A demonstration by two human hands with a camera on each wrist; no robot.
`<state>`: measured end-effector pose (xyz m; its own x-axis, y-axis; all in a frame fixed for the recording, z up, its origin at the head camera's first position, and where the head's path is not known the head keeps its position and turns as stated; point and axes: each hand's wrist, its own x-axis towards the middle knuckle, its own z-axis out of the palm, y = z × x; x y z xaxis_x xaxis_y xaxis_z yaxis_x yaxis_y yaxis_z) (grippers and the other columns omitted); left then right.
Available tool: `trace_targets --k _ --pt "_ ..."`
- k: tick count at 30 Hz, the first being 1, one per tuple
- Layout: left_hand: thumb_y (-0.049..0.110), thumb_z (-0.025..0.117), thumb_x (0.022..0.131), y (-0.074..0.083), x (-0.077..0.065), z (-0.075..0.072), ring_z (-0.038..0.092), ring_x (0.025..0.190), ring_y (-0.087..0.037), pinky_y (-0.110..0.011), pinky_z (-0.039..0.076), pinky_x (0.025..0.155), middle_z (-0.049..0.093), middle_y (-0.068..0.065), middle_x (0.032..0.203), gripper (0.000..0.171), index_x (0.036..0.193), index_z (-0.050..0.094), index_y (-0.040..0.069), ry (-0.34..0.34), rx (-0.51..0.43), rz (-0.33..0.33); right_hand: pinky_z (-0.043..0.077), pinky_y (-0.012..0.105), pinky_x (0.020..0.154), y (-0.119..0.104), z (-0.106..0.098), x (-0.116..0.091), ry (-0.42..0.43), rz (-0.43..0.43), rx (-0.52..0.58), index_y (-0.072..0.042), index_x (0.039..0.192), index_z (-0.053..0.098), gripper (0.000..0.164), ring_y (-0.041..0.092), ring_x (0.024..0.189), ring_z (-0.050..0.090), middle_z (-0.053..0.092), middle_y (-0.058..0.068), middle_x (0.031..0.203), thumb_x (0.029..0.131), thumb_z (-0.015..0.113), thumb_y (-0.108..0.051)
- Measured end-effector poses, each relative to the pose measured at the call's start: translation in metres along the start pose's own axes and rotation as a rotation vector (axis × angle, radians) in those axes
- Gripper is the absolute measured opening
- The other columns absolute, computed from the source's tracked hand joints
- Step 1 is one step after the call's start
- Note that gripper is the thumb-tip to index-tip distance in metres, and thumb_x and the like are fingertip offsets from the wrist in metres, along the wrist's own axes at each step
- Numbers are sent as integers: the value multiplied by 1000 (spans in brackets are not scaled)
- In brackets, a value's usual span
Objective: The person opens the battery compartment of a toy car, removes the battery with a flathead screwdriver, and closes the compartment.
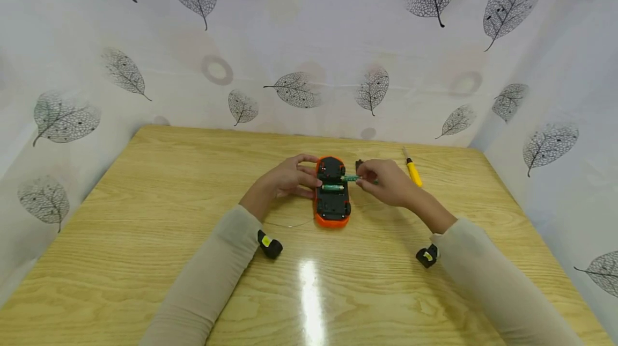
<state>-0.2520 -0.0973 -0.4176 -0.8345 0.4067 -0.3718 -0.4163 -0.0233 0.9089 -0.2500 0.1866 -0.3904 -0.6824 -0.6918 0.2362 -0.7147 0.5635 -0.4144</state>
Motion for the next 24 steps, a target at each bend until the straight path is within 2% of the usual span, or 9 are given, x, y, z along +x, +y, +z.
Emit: trace_targets --k 7,14,24 --pt "-11 70 90 0 -1 0 66 109 -33 -49 62 86 53 -20 139 76 153 39 18 1 3 1 59 38 69 4 -5 -6 10 8 -6 -3 101 72 7 13 76 65 70 1 87 96 73 -8" --pt "-11 71 90 1 -2 1 66 109 -33 -50 61 86 54 -20 138 76 153 39 18 0 1 2 60 42 72 14 -7 -13 -5 32 -3 -2 103 72 8 16 80 67 71 4 91 97 72 -8" --pt "-11 73 89 0 -1 0 67 106 -32 -49 62 85 56 -19 135 75 150 42 19 8 2 7 59 36 72 25 -7 -21 -36 71 -24 -1 103 72 8 15 81 66 71 5 92 97 71 -7"
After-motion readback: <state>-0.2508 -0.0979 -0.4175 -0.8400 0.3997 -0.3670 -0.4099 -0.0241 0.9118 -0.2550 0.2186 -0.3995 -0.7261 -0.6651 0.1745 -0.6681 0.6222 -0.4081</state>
